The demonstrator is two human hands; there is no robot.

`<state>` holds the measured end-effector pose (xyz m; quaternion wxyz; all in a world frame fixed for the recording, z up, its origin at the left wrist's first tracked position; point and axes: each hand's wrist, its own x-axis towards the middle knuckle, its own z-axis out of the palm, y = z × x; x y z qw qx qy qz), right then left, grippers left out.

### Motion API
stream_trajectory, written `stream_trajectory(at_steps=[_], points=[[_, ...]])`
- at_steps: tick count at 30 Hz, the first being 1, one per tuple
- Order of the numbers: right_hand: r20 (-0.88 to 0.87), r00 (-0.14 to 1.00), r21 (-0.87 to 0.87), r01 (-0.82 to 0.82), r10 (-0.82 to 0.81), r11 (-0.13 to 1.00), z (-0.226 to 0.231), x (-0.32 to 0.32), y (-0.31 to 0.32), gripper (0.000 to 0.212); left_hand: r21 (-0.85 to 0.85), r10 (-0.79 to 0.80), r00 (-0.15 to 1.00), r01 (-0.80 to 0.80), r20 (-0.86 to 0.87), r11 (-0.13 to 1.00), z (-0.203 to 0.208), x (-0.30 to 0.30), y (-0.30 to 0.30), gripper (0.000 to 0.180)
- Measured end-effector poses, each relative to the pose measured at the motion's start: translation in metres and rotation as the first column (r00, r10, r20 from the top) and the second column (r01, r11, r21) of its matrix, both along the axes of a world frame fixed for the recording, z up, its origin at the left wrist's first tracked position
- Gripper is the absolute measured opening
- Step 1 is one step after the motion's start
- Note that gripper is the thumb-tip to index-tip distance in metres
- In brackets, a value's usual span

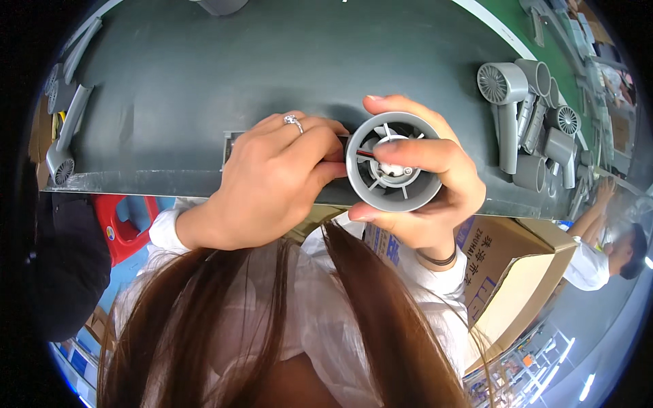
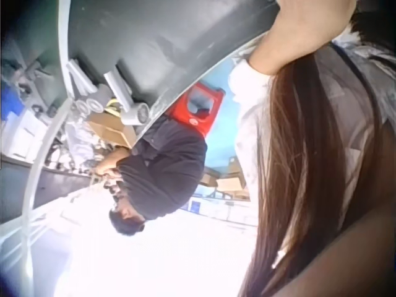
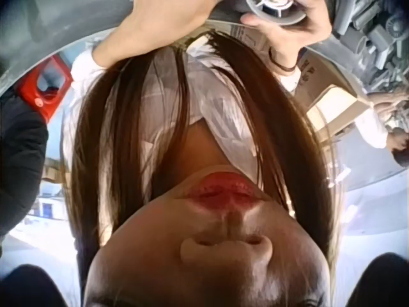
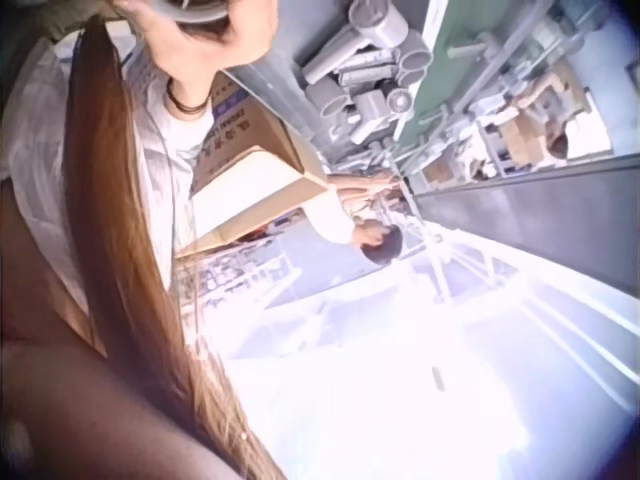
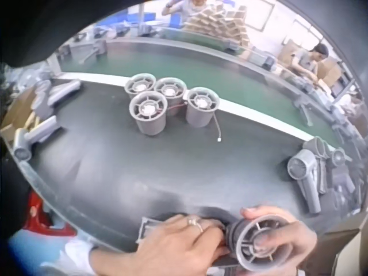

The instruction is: The person assembles handheld fans by hand, threading wires through plastic housings, fitting the motor units into the fan casings, and placing the assembled units onto the conveyor belt.

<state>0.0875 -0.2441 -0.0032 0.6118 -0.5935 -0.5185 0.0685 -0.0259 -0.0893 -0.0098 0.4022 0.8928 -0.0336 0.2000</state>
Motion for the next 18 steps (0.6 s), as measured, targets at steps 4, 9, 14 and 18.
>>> stream_trajectory(at_steps=[4, 9, 14, 18], points=[[-0.018, 0.981, -0.017, 0.194, -0.194, 0.981, 0.002, -0.022, 0.001, 0.074, 0.217, 0.161, 0.980, -0.184, 0.119, 0.959, 0.002, -0.003, 0.000, 0.022], [0.401, 0.883, -0.277, 0.372, -0.245, 0.886, 0.008, -0.023, 0.003, 0.078, 0.224, 0.181, 0.970, -0.215, 0.163, 0.950, -0.004, -0.007, -0.009, 0.024], [0.328, 0.922, -0.147, 0.266, -0.207, 0.953, 0.005, -0.021, -0.001, 0.069, 0.185, 0.218, 0.942, -0.269, 0.256, 0.945, -0.011, -0.010, -0.017, 0.021], [0.336, 0.906, -0.155, 0.321, -0.256, 0.934, 0.001, -0.038, 0.004, 0.070, 0.149, 0.234, 0.933, -0.282, 0.274, 0.948, -0.020, -0.016, -0.017, 0.021]])
